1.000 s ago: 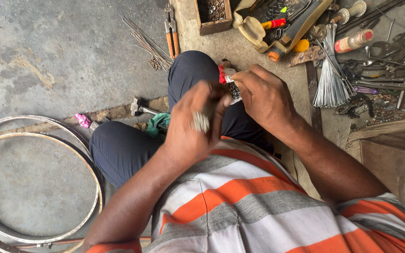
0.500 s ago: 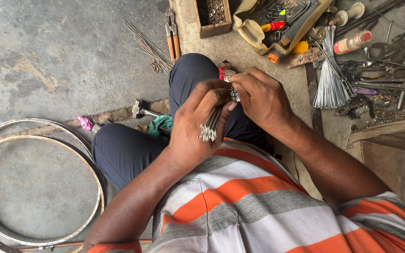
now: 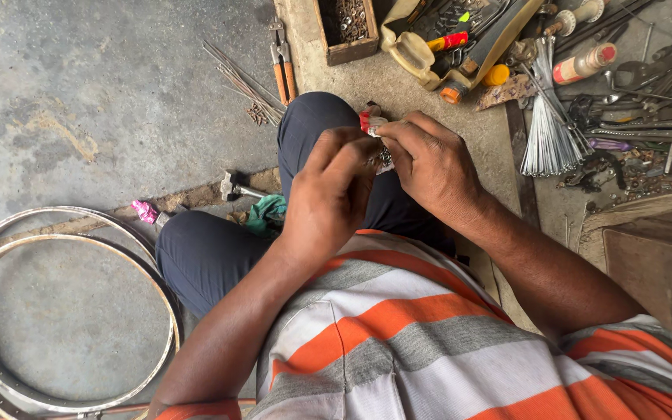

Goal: The person sits on the floor and uses a hammer to strike the ends of thin metal rods placed on a metal bar. They then wipe the rods with a cloth, pick up a small metal ring, and open a small container to examine its contents.

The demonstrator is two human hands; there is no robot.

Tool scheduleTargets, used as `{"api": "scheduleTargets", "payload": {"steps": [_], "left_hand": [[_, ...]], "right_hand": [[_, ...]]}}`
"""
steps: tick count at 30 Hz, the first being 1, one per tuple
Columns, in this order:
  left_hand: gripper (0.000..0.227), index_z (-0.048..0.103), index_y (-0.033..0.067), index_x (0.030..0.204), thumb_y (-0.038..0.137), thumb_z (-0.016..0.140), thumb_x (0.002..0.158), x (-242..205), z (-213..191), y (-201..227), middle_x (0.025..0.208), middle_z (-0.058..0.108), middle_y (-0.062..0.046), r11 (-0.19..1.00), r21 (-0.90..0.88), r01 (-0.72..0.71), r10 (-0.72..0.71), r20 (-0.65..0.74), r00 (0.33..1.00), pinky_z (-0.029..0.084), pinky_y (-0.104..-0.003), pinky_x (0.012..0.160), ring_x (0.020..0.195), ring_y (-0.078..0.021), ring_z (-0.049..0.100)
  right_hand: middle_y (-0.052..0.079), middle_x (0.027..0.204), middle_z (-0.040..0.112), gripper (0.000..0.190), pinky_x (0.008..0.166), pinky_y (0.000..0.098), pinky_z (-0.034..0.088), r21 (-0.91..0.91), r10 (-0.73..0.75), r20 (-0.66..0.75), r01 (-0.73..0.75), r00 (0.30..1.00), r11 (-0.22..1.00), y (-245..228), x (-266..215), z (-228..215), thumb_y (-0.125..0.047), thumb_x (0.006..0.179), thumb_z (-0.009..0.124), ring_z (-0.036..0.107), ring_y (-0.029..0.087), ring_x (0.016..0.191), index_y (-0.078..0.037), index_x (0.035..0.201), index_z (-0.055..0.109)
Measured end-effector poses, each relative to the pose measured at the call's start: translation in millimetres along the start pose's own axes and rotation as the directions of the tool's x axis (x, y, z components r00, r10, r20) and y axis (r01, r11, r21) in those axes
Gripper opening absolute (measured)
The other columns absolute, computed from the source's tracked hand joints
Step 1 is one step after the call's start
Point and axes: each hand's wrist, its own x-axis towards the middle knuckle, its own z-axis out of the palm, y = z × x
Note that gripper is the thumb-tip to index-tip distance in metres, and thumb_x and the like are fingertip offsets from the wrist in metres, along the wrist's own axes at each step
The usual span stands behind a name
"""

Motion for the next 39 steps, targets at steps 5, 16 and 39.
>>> {"api": "scheduleTargets", "payload": {"steps": [5, 16, 39], "left_hand": [[0.026, 0.065, 0.0057, 0.115, -0.001, 0.075, 0.092, 11.4, 16.5, -24.5, 0.119, 0.062, -0.011, 0.977, 0.192, -0.091, 0.096, -0.012, 0.995, 0.058, -0.042, 0.087, 0.104, -0.0328, 0.068], [0.025, 0.068, 0.0042, 0.106, 0.003, 0.079, 0.085, 17.1, 27.6, -39.9, 0.113, 0.063, -0.012, 0.939, 0.287, -0.19, 0.204, -0.022, 0.979, 0.058, -0.045, 0.087, 0.102, -0.0339, 0.066], [0.015, 0.074, 0.0037, 0.098, 0.003, 0.081, 0.085, 40.5, 44.6, -70.0, 0.104, 0.067, -0.009, 0.938, -0.022, 0.347, -0.338, 0.176, 0.924, 0.059, -0.029, 0.079, 0.088, -0.0154, 0.07]], "right_hand": [[0.014, 0.102, 0.067, 0.022, 0.078, 0.0377, 0.06, -0.032, -0.028, -0.005, 0.028, 1.0, 0.999, -0.7, 2.4, 3.2, 0.004, 0.095, 0.071, 0.072, 0.031, 0.093, 0.001, 0.117, 0.069], [0.016, 0.1, 0.066, 0.02, 0.076, 0.0402, 0.058, -0.021, -0.052, -0.054, 0.051, 0.997, 0.998, 1.0, 7.6, -4.7, 0.005, 0.096, 0.07, 0.07, 0.033, 0.09, 0.0, 0.116, 0.069], [0.009, 0.104, 0.066, 0.019, 0.078, 0.0369, 0.06, 0.121, -0.104, -0.152, 0.123, 0.983, 0.985, 13.7, -0.8, 0.3, 0.0, 0.099, 0.071, 0.072, 0.026, 0.092, -0.005, 0.116, 0.066]]}}
